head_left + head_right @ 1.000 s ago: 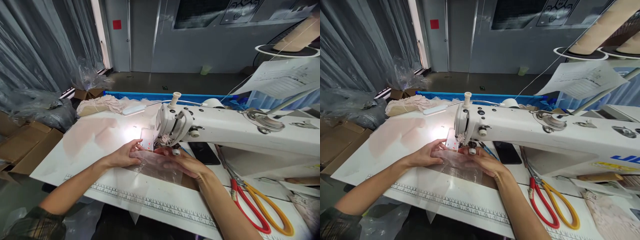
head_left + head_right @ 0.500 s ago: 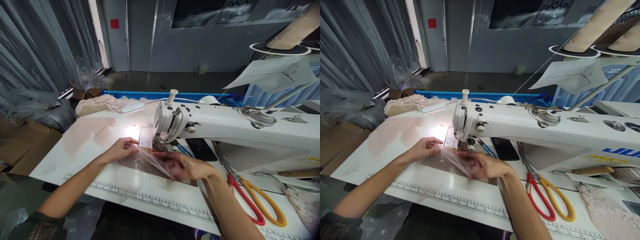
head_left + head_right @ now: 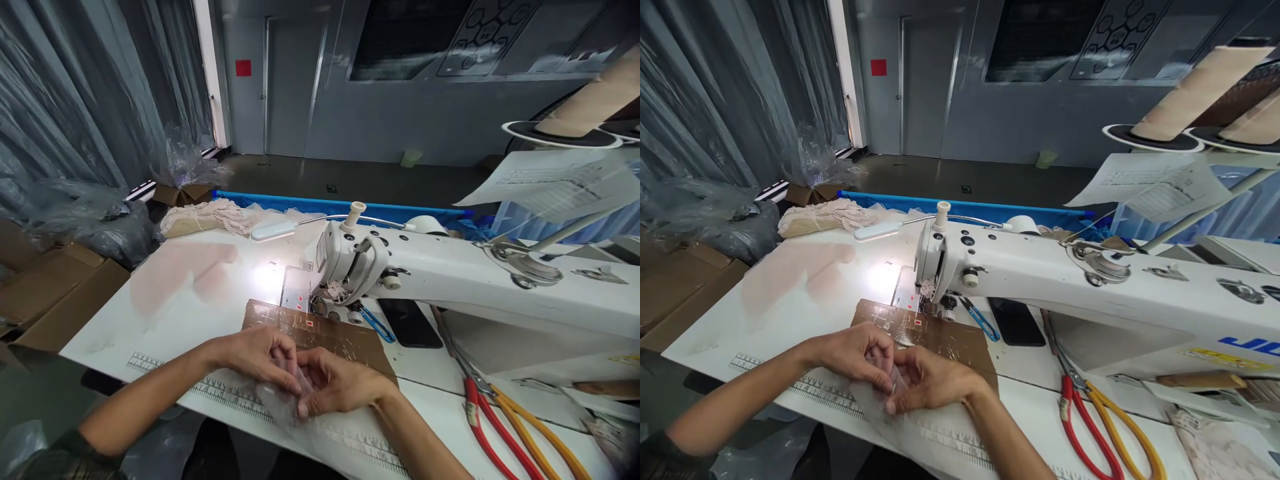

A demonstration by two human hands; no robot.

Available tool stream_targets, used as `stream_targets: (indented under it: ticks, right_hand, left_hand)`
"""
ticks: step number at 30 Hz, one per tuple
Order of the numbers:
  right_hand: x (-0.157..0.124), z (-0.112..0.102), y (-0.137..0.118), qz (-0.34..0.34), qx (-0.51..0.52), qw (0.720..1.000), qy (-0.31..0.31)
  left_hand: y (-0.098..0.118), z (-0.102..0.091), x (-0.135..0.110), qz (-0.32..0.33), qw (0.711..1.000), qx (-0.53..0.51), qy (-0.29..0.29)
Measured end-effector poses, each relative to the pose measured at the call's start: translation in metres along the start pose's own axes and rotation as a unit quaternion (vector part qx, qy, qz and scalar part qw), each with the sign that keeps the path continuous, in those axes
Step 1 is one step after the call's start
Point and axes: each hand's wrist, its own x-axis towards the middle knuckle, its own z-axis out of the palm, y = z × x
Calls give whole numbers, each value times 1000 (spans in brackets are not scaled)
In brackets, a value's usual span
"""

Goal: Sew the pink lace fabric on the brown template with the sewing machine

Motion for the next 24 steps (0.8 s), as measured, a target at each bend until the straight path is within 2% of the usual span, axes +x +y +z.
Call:
stream_targets:
  ticks: [3, 7, 10, 14, 17, 20, 24]
  right_hand:
    - [-7, -6, -2, 53, -2, 994, 91]
    - [-22, -20, -5, 28, 4, 977, 214]
    - [-29, -25, -7, 32, 0, 975, 222]
    - [-29, -25, -7, 38, 2, 972, 233]
    - [-26, -28, -4, 26, -8, 954, 298]
    - [-24, -33, -1, 11, -12, 932, 363]
    - [-22, -38, 1, 8, -4, 910, 415]
  left_hand:
    - [0, -14, 0, 31, 996, 34, 80]
    - [0, -23, 2, 47, 987, -14, 156]
    - [4, -24, 3, 63, 977, -41, 200]
    - [6, -23, 4, 78, 972, -51, 216]
    - [4, -23, 6, 80, 967, -63, 235]
    - [1, -23, 7, 78, 953, -89, 280]
    - [3, -22, 7, 72, 926, -177, 326]
